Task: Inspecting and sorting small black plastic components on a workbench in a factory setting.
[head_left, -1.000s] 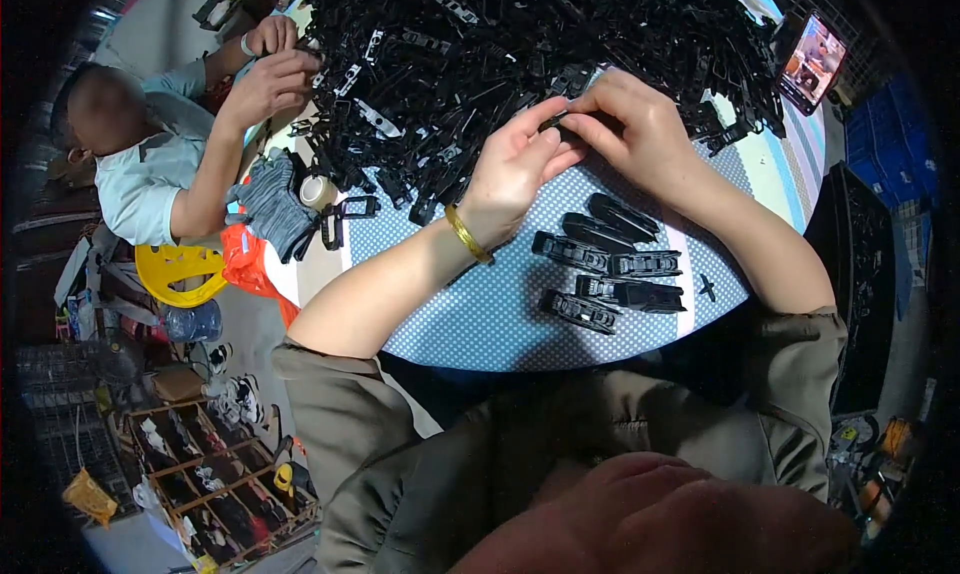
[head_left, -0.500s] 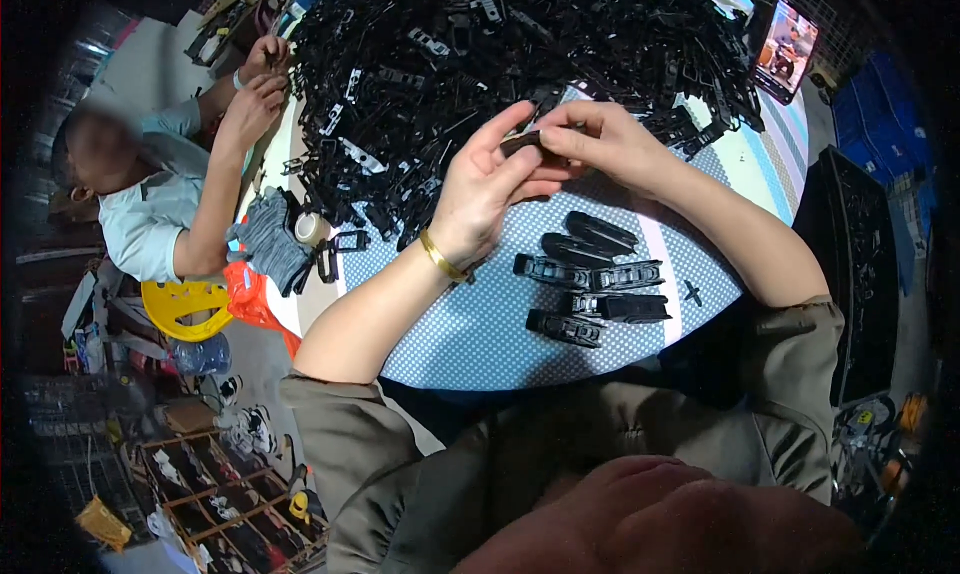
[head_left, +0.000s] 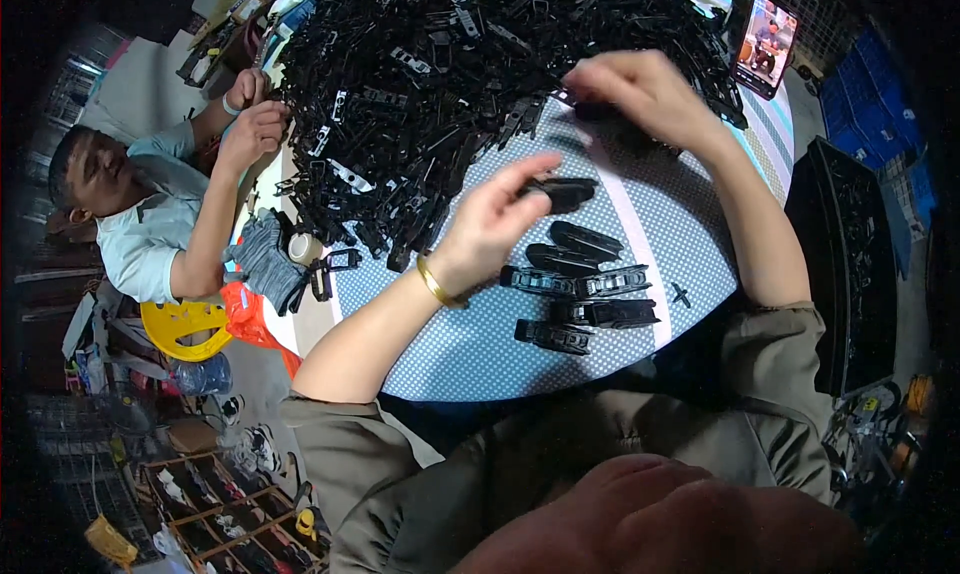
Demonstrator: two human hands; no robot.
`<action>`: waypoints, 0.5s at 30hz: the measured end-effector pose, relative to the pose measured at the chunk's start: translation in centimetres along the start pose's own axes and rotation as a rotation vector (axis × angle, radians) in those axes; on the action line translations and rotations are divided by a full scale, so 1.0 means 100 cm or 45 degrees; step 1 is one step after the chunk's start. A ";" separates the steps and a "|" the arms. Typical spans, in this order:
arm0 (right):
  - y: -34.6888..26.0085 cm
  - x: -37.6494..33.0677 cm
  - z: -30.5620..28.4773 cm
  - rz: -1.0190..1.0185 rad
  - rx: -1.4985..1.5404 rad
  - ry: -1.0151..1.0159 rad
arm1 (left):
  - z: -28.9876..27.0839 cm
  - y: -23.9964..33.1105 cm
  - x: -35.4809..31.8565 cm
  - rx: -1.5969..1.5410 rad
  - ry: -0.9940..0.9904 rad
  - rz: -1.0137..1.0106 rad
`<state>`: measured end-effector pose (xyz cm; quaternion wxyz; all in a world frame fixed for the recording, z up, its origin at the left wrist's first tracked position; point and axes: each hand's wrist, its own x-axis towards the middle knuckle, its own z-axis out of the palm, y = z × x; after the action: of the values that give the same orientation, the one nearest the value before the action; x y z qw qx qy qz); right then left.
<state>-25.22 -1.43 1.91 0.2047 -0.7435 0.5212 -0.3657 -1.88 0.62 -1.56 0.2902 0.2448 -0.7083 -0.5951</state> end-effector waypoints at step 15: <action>0.006 0.002 0.012 -0.097 0.146 0.092 | -0.005 -0.004 0.001 0.407 0.402 0.325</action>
<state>-24.64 -1.96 0.75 0.2140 -0.7362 0.4777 -0.4289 -1.55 0.12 -1.85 0.4276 0.2860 -0.7644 -0.3887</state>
